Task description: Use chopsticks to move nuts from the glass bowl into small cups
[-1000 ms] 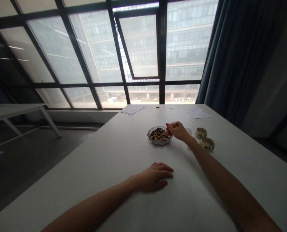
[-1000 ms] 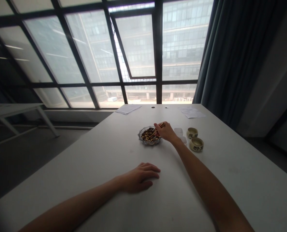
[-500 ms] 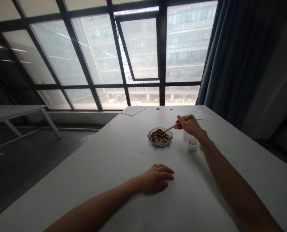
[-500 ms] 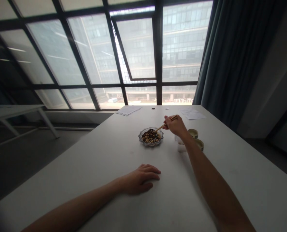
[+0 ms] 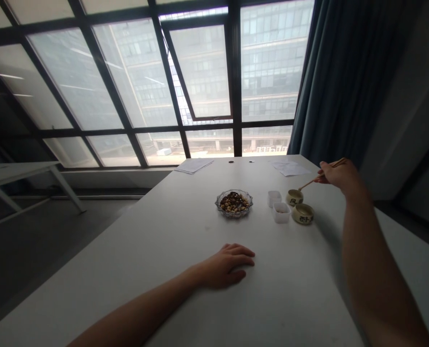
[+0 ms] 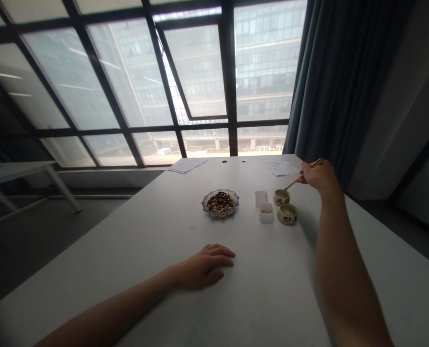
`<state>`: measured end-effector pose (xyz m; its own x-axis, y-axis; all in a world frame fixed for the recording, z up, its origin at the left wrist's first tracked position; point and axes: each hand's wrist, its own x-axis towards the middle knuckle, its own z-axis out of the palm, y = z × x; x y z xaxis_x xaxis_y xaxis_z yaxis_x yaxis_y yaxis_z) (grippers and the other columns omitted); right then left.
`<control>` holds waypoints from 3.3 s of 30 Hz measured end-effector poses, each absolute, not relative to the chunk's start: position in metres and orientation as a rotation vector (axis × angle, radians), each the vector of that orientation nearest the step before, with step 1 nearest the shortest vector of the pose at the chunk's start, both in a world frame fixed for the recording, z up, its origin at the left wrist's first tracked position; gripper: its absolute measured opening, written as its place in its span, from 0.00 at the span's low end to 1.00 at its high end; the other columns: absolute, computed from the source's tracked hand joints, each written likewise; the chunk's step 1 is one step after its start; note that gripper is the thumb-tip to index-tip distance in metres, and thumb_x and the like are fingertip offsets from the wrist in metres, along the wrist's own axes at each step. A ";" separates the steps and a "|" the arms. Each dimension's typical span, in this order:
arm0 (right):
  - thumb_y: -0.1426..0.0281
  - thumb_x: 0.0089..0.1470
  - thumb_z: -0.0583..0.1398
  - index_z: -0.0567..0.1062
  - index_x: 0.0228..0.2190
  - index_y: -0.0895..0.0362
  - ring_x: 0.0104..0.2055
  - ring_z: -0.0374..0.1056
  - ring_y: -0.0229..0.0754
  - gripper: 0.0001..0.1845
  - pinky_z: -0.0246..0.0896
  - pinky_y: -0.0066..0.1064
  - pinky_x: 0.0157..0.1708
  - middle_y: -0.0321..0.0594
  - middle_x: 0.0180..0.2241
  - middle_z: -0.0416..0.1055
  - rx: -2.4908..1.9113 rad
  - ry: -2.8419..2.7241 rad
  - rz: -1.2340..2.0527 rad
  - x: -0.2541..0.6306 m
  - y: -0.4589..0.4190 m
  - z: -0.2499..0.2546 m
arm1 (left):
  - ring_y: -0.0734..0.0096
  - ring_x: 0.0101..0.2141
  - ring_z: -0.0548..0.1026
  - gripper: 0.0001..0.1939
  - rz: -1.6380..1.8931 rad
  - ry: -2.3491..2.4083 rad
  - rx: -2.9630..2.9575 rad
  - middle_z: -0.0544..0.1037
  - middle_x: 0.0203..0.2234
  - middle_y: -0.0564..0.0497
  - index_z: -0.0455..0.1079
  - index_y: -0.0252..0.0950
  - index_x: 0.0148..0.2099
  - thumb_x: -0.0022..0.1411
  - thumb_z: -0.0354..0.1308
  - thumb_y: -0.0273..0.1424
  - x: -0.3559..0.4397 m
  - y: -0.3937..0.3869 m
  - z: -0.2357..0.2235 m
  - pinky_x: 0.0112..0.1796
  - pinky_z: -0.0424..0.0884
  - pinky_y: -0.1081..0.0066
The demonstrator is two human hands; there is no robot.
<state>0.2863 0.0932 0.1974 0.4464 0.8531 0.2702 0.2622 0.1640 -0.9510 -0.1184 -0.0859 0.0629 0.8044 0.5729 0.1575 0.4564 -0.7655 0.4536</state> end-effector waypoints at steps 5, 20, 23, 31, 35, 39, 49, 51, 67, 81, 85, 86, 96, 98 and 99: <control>0.73 0.56 0.65 0.75 0.22 0.57 0.21 0.73 0.47 0.12 0.74 0.41 0.26 0.49 0.20 0.74 -1.375 -1.083 0.618 0.271 0.099 0.195 | 0.55 0.61 0.68 0.20 0.405 0.773 2.584 0.72 0.61 0.46 0.69 0.45 0.61 0.69 0.58 0.31 -0.117 -0.086 0.064 0.62 0.60 0.56; 0.59 0.59 0.67 0.78 0.28 0.63 0.22 0.78 0.43 0.18 0.77 0.29 0.23 0.47 0.27 0.80 -1.001 -1.274 0.569 0.208 0.076 0.211 | 0.56 0.61 0.68 0.20 0.408 0.762 2.599 0.72 0.61 0.46 0.69 0.45 0.61 0.69 0.58 0.31 -0.116 -0.087 0.065 0.62 0.59 0.58; 0.54 0.57 0.68 0.79 0.28 0.62 0.23 0.78 0.44 0.22 0.76 0.29 0.22 0.47 0.26 0.79 -0.925 -1.323 0.626 0.176 0.076 0.200 | 0.56 0.61 0.68 0.19 0.413 0.758 2.597 0.72 0.61 0.47 0.69 0.45 0.61 0.69 0.57 0.32 -0.116 -0.086 0.064 0.62 0.59 0.58; 0.41 0.54 0.63 0.79 0.26 0.60 0.26 0.79 0.49 0.32 0.75 0.32 0.25 0.50 0.24 0.79 -0.866 -1.672 0.794 0.102 0.073 0.149 | 0.54 0.61 0.69 0.18 0.420 0.761 2.600 0.72 0.61 0.46 0.69 0.45 0.61 0.70 0.57 0.33 -0.116 -0.086 0.063 0.62 0.59 0.56; 0.40 0.56 0.60 0.78 0.24 0.58 0.24 0.77 0.49 0.33 0.72 0.33 0.25 0.47 0.22 0.78 -0.896 -1.733 0.766 0.089 0.078 0.129 | 0.54 0.60 0.69 0.18 0.416 0.753 2.594 0.72 0.61 0.46 0.69 0.45 0.61 0.70 0.57 0.34 -0.116 -0.086 0.062 0.62 0.59 0.56; 0.43 0.58 0.60 0.77 0.23 0.58 0.22 0.75 0.47 0.31 0.68 0.32 0.23 0.44 0.19 0.76 -0.884 -1.753 0.745 0.083 0.079 0.120 | 0.55 0.60 0.69 0.18 0.438 0.757 2.588 0.72 0.61 0.47 0.70 0.45 0.60 0.69 0.57 0.34 -0.115 -0.085 0.060 0.62 0.59 0.56; 0.49 0.63 0.57 0.70 0.18 0.55 0.22 0.71 0.43 0.30 0.59 0.29 0.24 0.39 0.16 0.71 -0.900 -1.906 0.548 0.072 0.062 0.121 | 0.54 0.60 0.69 0.19 0.438 0.747 2.578 0.72 0.61 0.46 0.70 0.45 0.61 0.69 0.57 0.33 -0.116 -0.086 0.061 0.62 0.59 0.56; 0.49 0.64 0.56 0.69 0.18 0.55 0.22 0.70 0.42 0.30 0.58 0.29 0.23 0.38 0.16 0.70 -0.901 -1.902 0.532 0.071 0.062 0.118 | 0.54 0.60 0.69 0.19 0.442 0.750 2.577 0.72 0.61 0.46 0.70 0.45 0.61 0.69 0.57 0.34 -0.116 -0.086 0.061 0.62 0.59 0.55; 0.42 0.62 0.53 0.74 0.22 0.55 0.18 0.71 0.45 0.33 0.64 0.32 0.21 0.40 0.15 0.71 -0.929 -1.688 0.575 0.078 0.077 0.118 | 0.54 0.60 0.69 0.18 0.440 0.768 2.587 0.72 0.61 0.46 0.70 0.45 0.61 0.69 0.57 0.34 -0.116 -0.086 0.059 0.62 0.59 0.55; 0.44 0.63 0.54 0.74 0.21 0.55 0.20 0.70 0.43 0.32 0.61 0.30 0.22 0.39 0.16 0.72 -0.902 -1.808 0.606 0.079 0.079 0.109 | 0.55 0.60 0.69 0.19 0.447 0.743 2.590 0.72 0.61 0.46 0.69 0.45 0.61 0.69 0.57 0.33 -0.116 -0.086 0.061 0.62 0.59 0.56; 0.44 0.63 0.54 0.74 0.22 0.55 0.19 0.70 0.43 0.32 0.60 0.30 0.22 0.38 0.16 0.71 -0.871 -1.792 0.616 0.078 0.082 0.104 | 0.55 0.60 0.69 0.19 0.439 0.744 2.595 0.72 0.61 0.46 0.69 0.45 0.61 0.69 0.57 0.33 -0.116 -0.086 0.062 0.62 0.60 0.57; 0.45 0.64 0.54 0.74 0.22 0.56 0.19 0.70 0.43 0.31 0.60 0.30 0.22 0.38 0.16 0.71 -0.865 -1.783 0.621 0.077 0.082 0.103 | 0.54 0.60 0.69 0.19 0.440 0.745 2.596 0.72 0.61 0.46 0.69 0.45 0.61 0.69 0.57 0.33 -0.116 -0.086 0.062 0.62 0.60 0.57; 0.46 0.65 0.55 0.72 0.22 0.56 0.19 0.70 0.41 0.30 0.60 0.29 0.22 0.36 0.16 0.70 -0.809 -1.796 0.637 0.073 0.079 0.097 | 0.55 0.60 0.69 0.19 0.450 0.739 2.598 0.72 0.61 0.46 0.69 0.45 0.61 0.68 0.58 0.32 -0.117 -0.085 0.060 0.62 0.59 0.56; 0.47 0.65 0.55 0.72 0.22 0.56 0.19 0.70 0.41 0.30 0.60 0.29 0.22 0.36 0.16 0.70 -0.797 -1.792 0.640 0.073 0.079 0.095 | 0.55 0.60 0.69 0.19 0.445 0.746 2.594 0.72 0.61 0.46 0.69 0.45 0.61 0.68 0.58 0.32 -0.117 -0.086 0.061 0.62 0.59 0.56; 0.47 0.65 0.55 0.72 0.22 0.56 0.19 0.70 0.41 0.30 0.60 0.29 0.22 0.36 0.16 0.70 -0.798 -1.783 0.640 0.073 0.080 0.094 | 0.54 0.60 0.69 0.19 0.442 0.749 2.592 0.72 0.61 0.47 0.69 0.45 0.61 0.68 0.58 0.32 -0.116 -0.086 0.061 0.62 0.59 0.56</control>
<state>0.0726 0.0797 0.0942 -0.2449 0.7691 0.5903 0.2183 0.6370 -0.7393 -0.1164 -0.0856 0.0610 0.8061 0.5619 0.1856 0.4338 -0.7744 0.4605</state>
